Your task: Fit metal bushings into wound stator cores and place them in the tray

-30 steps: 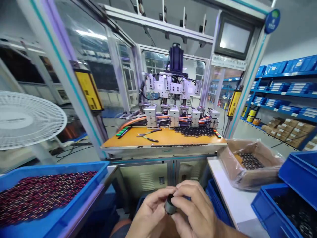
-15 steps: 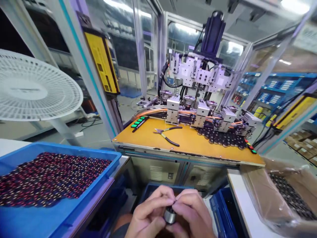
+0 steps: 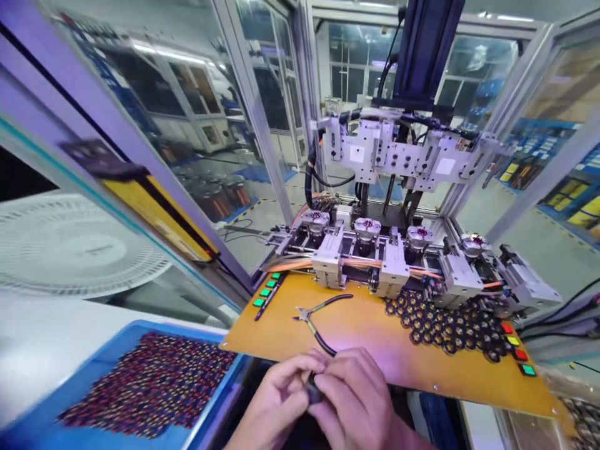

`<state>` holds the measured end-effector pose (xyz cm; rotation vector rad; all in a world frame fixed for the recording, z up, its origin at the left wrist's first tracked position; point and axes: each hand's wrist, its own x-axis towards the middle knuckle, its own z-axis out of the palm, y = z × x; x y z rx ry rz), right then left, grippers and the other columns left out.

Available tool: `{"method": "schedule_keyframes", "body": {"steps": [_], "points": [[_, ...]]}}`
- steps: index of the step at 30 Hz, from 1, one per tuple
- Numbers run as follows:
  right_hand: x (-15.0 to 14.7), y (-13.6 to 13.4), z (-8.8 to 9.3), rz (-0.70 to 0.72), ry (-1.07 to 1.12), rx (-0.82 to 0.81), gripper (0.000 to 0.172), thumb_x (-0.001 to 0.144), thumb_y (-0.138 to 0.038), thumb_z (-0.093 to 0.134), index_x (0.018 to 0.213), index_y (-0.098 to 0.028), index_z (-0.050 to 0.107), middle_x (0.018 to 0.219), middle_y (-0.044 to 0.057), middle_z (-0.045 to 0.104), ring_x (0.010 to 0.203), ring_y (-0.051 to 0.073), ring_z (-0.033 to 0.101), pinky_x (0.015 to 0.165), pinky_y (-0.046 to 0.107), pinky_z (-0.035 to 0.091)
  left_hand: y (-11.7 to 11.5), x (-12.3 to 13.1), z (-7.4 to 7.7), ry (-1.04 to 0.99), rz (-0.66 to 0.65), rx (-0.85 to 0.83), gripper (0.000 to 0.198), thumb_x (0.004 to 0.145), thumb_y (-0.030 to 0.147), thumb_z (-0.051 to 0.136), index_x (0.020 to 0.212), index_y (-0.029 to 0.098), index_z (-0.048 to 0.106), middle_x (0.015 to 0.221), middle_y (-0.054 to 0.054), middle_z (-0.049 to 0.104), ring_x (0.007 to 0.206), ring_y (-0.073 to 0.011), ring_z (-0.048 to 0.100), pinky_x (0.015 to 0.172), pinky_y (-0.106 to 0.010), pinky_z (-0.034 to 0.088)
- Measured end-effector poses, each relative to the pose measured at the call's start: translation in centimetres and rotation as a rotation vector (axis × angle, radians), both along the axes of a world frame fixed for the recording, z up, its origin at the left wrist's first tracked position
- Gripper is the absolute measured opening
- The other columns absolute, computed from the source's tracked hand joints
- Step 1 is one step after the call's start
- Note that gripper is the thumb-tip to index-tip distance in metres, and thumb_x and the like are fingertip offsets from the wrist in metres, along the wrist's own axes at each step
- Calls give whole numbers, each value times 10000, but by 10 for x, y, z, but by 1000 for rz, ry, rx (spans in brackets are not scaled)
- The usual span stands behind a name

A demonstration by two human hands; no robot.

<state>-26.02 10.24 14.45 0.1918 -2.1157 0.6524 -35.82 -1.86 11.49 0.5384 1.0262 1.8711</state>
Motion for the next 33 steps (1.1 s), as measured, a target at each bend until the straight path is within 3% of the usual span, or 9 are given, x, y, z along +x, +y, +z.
{"method": "schedule_keyframes", "body": {"steps": [3, 6, 12, 15, 17, 22, 26, 29, 33], "points": [[-3, 2, 34, 3, -27, -79, 165, 870, -90, 580, 1031, -109, 609, 845, 88, 621, 810, 175, 583, 682, 304, 555, 5, 0, 45, -283, -22, -77, 309, 657, 358, 856, 914, 223, 751, 818, -14, 642, 743, -100, 578, 704, -191, 450], [0, 8, 54, 64, -59, -217, 241, 864, -107, 605, 1103, -137, 611, 909, 87, 615, 853, 175, 602, 720, 301, 563, 12, 6, 74, -474, -12, -42, 350, 659, 337, 860, 959, 204, 742, 839, -21, 661, 734, -90, 604, 681, -179, 468], [10, 22, 68, 129, -112, -337, 280, 862, -123, 600, 1138, -170, 610, 938, 81, 604, 887, 180, 615, 751, 311, 565, 30, 24, 89, -621, -62, 62, 314, 723, 260, 821, 1019, 199, 734, 843, -12, 685, 751, -81, 652, 711, -163, 501], [15, 27, 67, 120, -108, -342, 263, 863, -132, 594, 1123, -164, 609, 930, 81, 603, 887, 180, 610, 752, 314, 566, 39, 25, 84, -592, -84, 28, 334, 721, 296, 822, 1029, 208, 728, 891, -10, 698, 768, -85, 651, 724, -175, 499], [21, 33, 54, 85, -139, -324, 247, 877, -136, 566, 1121, -154, 601, 939, 91, 604, 895, 181, 608, 743, 312, 570, 41, 21, 73, -455, -87, -71, 399, 736, 338, 806, 1096, 204, 700, 929, -28, 713, 781, -106, 651, 736, -202, 495], [57, 65, -38, -302, -268, 81, 258, 894, -55, 501, 1133, -110, 579, 1001, 129, 650, 973, 219, 630, 815, 393, 581, 21, -1, 25, 20, 54, -469, 509, 788, 424, 737, 1201, 154, 613, 1009, -93, 752, 903, -183, 675, 832, -267, 484], [97, 82, -95, -371, -389, 262, 342, 897, -67, 502, 1230, -92, 575, 1148, 153, 677, 1131, 344, 597, 840, 538, 574, -7, -13, -13, 41, 142, -650, 569, 670, 545, 783, 1066, 149, 682, 1044, -114, 754, 1031, -260, 677, 915, -323, 500], [107, 83, -103, -389, -492, 327, 373, 920, -149, 518, 1282, -68, 555, 1252, 166, 635, 1191, 372, 564, 849, 534, 580, -19, -18, -26, 10, 172, -707, 607, 599, 575, 814, 1022, 153, 704, 1007, -111, 764, 988, -274, 697, 920, -349, 519], [90, 88, -102, -432, -559, 333, 412, 927, -180, 522, 1321, -61, 529, 1303, 169, 604, 1275, 376, 498, 925, 550, 544, -13, -28, -26, 33, 132, -714, 584, 648, 543, 799, 1054, 136, 695, 1067, -121, 751, 1051, -269, 681, 956, -346, 518]]}}
